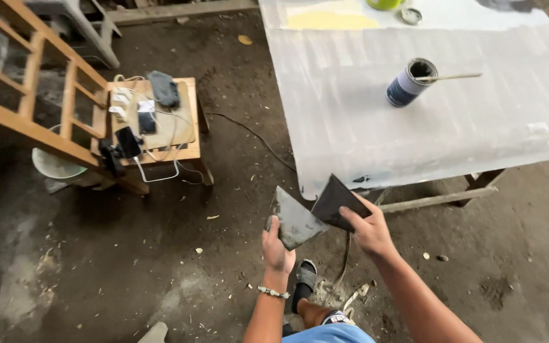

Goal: The person uses a putty knife to scoop filler from a can and spreads it onto a car door panel. They smooth the filler across the surface and edges, occasionally scraping excess back into the can.

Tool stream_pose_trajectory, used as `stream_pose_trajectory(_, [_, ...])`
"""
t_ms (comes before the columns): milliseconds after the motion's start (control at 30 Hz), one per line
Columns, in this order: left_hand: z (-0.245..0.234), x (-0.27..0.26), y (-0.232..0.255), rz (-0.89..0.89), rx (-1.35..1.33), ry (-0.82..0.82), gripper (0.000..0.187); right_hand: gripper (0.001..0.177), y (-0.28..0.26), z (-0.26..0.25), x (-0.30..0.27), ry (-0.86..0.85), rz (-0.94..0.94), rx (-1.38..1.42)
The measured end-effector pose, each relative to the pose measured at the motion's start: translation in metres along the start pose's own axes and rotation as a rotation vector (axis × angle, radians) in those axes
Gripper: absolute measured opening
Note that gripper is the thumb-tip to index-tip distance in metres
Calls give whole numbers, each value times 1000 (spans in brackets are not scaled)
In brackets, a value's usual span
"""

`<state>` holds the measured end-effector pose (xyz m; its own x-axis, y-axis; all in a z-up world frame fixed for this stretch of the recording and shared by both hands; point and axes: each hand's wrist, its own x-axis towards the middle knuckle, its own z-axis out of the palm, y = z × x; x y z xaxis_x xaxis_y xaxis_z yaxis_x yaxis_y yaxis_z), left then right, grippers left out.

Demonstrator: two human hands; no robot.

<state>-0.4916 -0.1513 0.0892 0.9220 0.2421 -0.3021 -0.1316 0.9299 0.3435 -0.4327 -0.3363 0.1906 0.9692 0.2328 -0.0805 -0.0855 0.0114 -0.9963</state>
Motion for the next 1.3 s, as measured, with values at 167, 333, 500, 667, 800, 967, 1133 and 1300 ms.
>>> stream_pose_trajectory(167, [16, -13, 18, 72, -31, -30, 32, 34, -15, -2, -2, -15, -73, 61])
stream_pose_trajectory(333, [4, -24, 25, 82, -60, -11, 31, 31, -21, -2, 2, 49, -64, 208])
stream_pose_trajectory(500, [14, -16, 35, 26, 45, 183, 33, 33, -56, 4, 45, 121, 59, -70])
stream_pose_trajectory(667, [6, 43, 14, 37, 104, 216, 30, 34, -51, 0, 127, 49, -38, -64])
stream_pose_trajectory(800, [4, 134, -11, 69, 137, 162, 29, 35, -39, -8, 208, 56, -58, -112])
stream_pose_trajectory(967, [63, 259, -18, 110, 138, 133, 36, 37, -30, -21, 349, 8, -88, -259])
stream_pose_trajectory(1133, [90, 382, -35, 107, 170, 198, 37, 36, -28, -26, 500, 2, -47, -715])
stream_pose_trajectory(1300, [99, 476, -47, 149, 311, 209, 37, 40, -7, -20, 617, -144, -301, -1019])
